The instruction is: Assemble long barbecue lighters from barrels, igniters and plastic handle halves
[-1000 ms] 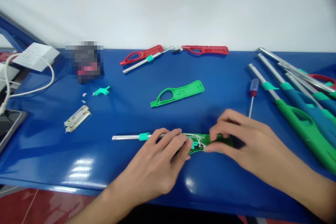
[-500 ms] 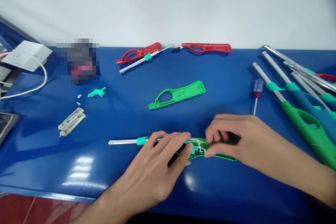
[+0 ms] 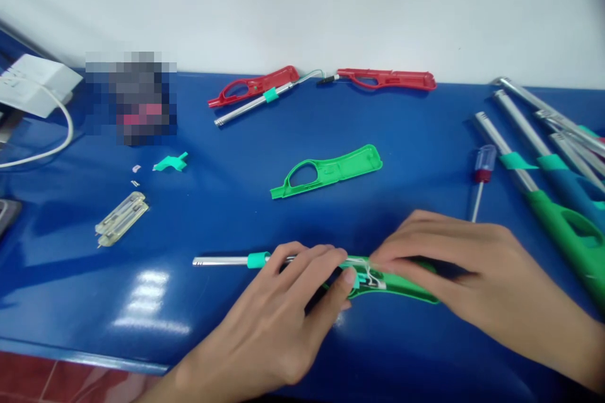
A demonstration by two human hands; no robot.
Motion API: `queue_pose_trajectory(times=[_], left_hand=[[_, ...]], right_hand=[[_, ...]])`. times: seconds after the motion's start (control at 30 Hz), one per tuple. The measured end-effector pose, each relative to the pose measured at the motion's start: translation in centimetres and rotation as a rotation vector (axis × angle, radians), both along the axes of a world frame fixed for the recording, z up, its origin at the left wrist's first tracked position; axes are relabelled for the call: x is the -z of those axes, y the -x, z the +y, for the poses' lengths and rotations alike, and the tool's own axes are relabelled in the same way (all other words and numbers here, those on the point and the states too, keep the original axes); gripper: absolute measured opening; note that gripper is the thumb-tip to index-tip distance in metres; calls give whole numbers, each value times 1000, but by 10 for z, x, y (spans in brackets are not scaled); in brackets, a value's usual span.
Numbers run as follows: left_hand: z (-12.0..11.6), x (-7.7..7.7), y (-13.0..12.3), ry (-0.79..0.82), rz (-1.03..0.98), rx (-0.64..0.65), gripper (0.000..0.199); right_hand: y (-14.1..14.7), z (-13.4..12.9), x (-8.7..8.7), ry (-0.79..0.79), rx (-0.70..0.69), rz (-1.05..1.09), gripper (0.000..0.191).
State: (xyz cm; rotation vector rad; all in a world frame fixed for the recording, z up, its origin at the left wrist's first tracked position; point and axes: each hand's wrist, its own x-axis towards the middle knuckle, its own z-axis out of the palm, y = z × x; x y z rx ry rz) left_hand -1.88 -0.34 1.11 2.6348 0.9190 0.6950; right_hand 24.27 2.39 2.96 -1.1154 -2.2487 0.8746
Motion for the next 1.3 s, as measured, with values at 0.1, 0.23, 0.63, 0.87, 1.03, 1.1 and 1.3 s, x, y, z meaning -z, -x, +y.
queue_pose_trajectory(times=[0.1, 0.23, 0.63, 0.87, 1.03, 1.1, 1.3], left_hand=[[0, -1, 1, 18, 5, 14, 26], [-1, -3, 1, 49, 14, 16, 28], [-2, -3, 1, 126, -4, 23, 30], [-1, -4, -2, 81, -28, 23, 27], [-2, -3, -3, 59, -38, 10, 23], [-3, -1, -3, 33, -35, 2, 23], [-4, 3, -2, -7, -15, -9, 25]], right_hand=[[-1, -2, 0, -5, 8, -2, 10], [1, -4, -2, -27, 22, -19, 10], [8, -12, -5, -152, -17, -56, 14], [11, -11, -2, -89, 45, -10, 10], [14, -11, 0, -18, 135, -3, 5], [14, -11, 0, 33, 153, -9, 6], [8, -9, -8, 252, 155, -44, 31]])
